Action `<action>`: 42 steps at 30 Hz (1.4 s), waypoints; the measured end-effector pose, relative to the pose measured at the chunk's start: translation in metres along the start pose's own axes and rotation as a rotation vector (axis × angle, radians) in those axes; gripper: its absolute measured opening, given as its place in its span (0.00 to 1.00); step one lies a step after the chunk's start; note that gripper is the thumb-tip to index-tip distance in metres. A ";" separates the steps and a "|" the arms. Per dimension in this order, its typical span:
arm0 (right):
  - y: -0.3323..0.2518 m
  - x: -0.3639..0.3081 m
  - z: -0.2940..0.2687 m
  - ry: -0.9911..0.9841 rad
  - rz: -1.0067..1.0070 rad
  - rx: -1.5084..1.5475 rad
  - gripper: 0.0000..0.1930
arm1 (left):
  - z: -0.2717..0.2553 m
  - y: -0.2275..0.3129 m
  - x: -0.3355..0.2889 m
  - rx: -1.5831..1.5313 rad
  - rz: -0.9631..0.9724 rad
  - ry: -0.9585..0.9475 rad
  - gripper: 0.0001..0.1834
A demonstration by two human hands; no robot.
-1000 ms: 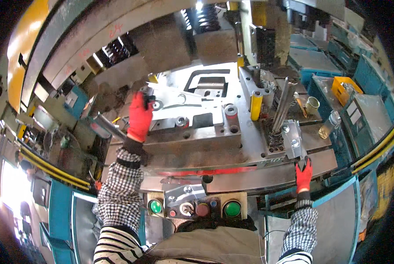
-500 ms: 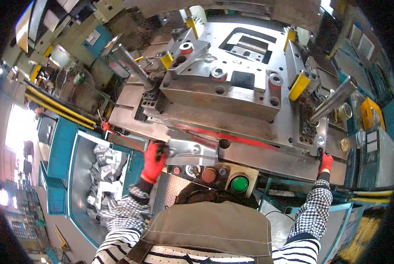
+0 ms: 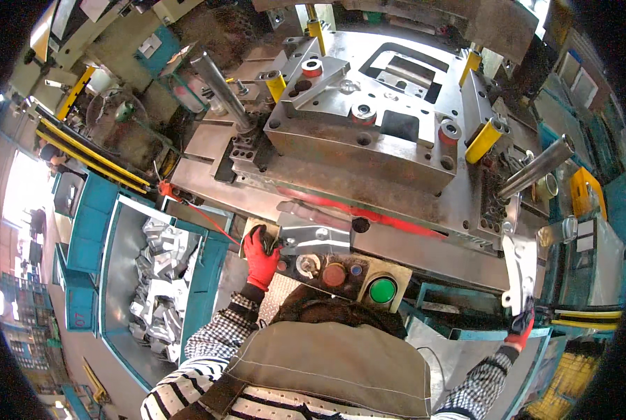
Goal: Operating a large metal press machine to stamp metal components, then depositing them into a storage bin.
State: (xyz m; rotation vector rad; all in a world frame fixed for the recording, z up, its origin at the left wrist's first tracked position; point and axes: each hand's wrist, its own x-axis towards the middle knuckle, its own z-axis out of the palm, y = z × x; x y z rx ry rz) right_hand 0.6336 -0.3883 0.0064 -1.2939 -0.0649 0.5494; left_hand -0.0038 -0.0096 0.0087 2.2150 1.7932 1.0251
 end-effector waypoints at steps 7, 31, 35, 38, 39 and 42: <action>-0.035 -0.107 0.076 -0.117 -0.448 -1.129 0.23 | 0.014 -0.021 0.011 -0.183 0.077 -0.345 0.28; -0.022 0.141 0.609 -1.377 -0.737 -1.473 0.17 | -0.085 -0.105 -0.094 -0.281 -0.418 0.137 0.16; -0.008 0.093 0.624 -1.060 -0.548 -1.444 0.18 | -0.074 -0.110 -0.093 -0.320 -0.494 0.223 0.14; -0.013 0.022 0.626 -0.513 -0.942 -1.664 0.24 | -0.059 -0.115 -0.079 -0.412 -0.563 0.133 0.14; -0.018 -0.003 0.622 -0.385 -1.125 -1.547 0.28 | -0.052 -0.115 -0.072 -0.483 -0.586 0.129 0.14; -0.039 -0.064 0.597 -0.617 -1.027 -0.703 0.31 | -0.043 -0.114 -0.059 -0.598 -0.596 0.093 0.13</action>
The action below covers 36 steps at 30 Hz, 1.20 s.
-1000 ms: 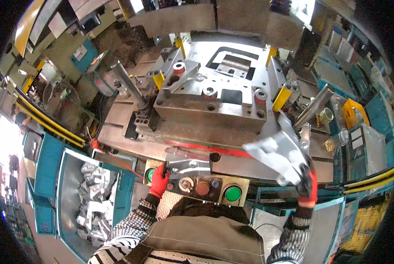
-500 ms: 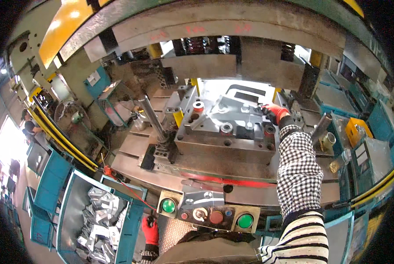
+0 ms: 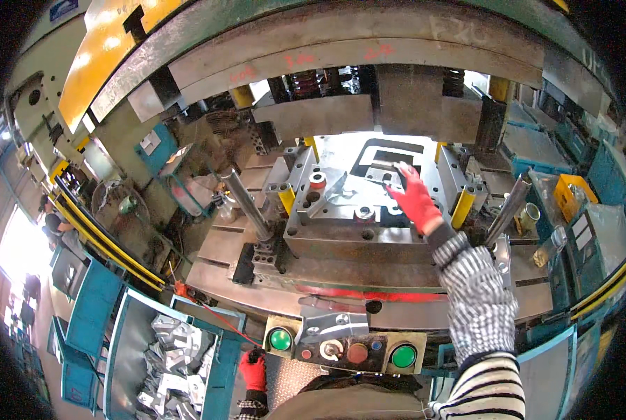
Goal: Operating a large metal press machine to stamp metal components, then depositing them into a storage bin.
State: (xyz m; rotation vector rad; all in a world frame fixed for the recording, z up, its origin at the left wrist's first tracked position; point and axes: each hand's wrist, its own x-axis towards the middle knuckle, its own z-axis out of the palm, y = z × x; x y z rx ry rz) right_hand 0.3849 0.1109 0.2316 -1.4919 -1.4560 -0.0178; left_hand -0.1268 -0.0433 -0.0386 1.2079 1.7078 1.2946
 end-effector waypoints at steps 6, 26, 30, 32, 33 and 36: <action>-0.003 -0.168 -0.111 -1.085 0.295 0.163 0.24 | 0.006 -0.018 0.035 0.161 0.224 0.105 0.09; 0.078 -0.470 0.009 -0.160 0.845 0.007 0.37 | 0.051 -0.072 0.070 0.066 -0.156 -0.318 0.40; 0.062 -0.457 0.001 -0.126 0.790 0.127 0.38 | 0.051 -0.041 0.057 -0.011 -0.067 -0.328 0.36; 0.058 -0.451 -0.003 -0.163 0.796 0.188 0.38 | 0.050 -0.026 0.050 -0.085 -0.129 -0.337 0.32; 0.057 -0.449 -0.003 -0.177 0.799 0.140 0.39 | 0.050 -0.020 0.048 -0.081 -0.130 -0.344 0.32; 0.061 -0.453 -0.003 -0.211 0.796 0.086 0.38 | 0.051 -0.017 0.046 0.039 -0.030 -0.292 0.29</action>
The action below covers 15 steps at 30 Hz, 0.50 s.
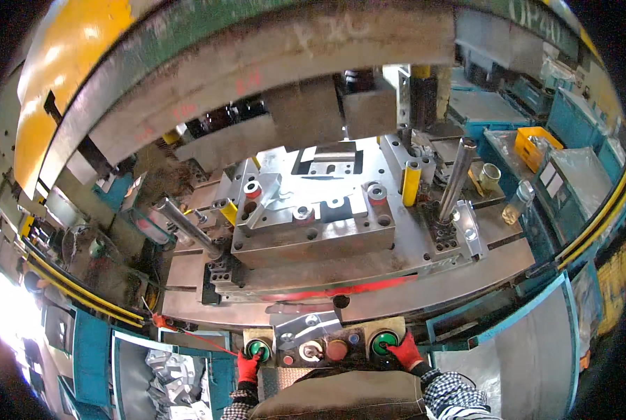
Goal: Operating a large metal press machine to stamp metal components, then depositing them into a storage bin.
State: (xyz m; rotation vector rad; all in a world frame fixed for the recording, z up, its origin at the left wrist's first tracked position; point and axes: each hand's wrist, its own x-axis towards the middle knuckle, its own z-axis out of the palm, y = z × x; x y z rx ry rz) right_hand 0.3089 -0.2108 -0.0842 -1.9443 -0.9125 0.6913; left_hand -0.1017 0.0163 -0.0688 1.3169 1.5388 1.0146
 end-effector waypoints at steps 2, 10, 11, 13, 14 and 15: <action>0.008 0.002 0.003 -0.009 0.044 0.135 0.39 | 0.001 -0.008 0.006 0.000 0.011 0.006 0.28; 0.017 0.002 0.008 0.020 0.118 0.011 0.41 | -0.008 -0.069 0.028 0.063 -0.003 -0.040 0.34; 0.016 0.002 0.007 0.024 0.120 0.012 0.41 | -0.008 -0.075 0.029 0.059 0.028 -0.054 0.34; 0.015 0.002 0.006 0.004 0.033 0.017 0.46 | -0.008 -0.083 0.030 -0.038 0.037 -0.027 0.33; 0.015 0.002 0.006 -0.036 0.086 -0.001 0.46 | -0.008 -0.084 0.030 -0.025 0.037 -0.027 0.33; 0.016 0.002 0.007 0.002 0.103 -0.040 0.43 | -0.009 -0.084 0.030 0.002 0.049 -0.008 0.33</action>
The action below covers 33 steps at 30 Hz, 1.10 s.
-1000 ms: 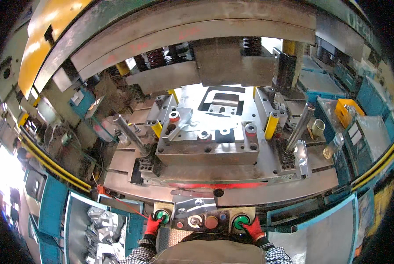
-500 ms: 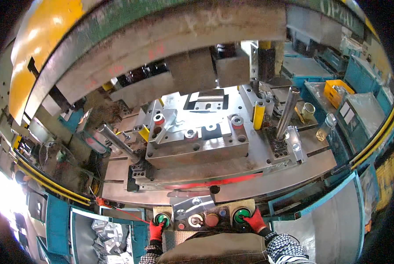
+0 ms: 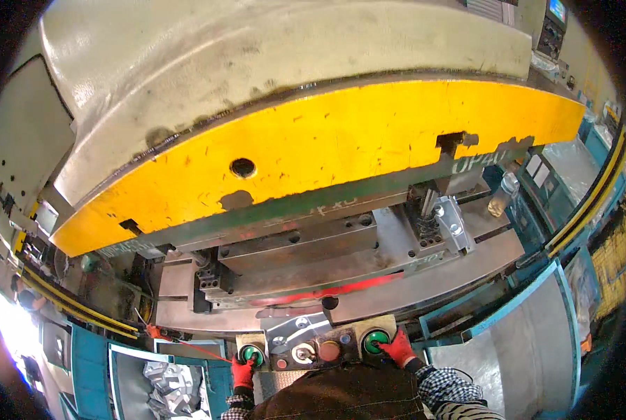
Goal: Operating a large metal press machine to stamp metal components, then depositing them into a storage bin.
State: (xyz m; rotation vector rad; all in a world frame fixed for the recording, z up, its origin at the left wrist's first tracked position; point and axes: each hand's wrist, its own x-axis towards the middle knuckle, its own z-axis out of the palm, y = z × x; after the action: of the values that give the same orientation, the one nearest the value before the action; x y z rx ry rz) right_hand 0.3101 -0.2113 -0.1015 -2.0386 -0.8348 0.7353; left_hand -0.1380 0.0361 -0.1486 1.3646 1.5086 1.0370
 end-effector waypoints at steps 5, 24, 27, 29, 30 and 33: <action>0.001 0.001 0.002 0.044 -0.039 0.059 0.40 | 0.000 0.028 -0.006 0.089 -0.008 -0.056 0.32; -0.019 -0.006 -0.021 -0.095 -0.060 0.340 0.36 | 0.091 0.453 0.102 0.493 1.133 0.053 0.29; -0.014 -0.004 -0.024 -0.054 0.108 0.259 0.30 | 0.147 0.498 0.114 0.787 1.271 0.221 0.32; -0.002 -0.004 -0.028 -0.081 0.068 0.345 0.28 | 0.177 0.506 0.122 1.005 1.269 0.321 0.30; 0.005 -0.004 -0.031 -0.110 0.031 0.473 0.27 | 0.188 0.504 0.124 1.056 1.241 0.292 0.30; 0.029 -0.010 -0.049 -0.021 0.188 0.456 0.31 | 0.215 0.494 0.135 1.216 1.155 0.154 0.24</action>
State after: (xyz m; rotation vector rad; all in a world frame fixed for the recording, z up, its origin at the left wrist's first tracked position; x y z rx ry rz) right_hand 0.3487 -0.2549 -0.0985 -1.7101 -0.4368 0.9547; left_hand 0.2104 0.2134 0.2461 3.3082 1.4262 0.7698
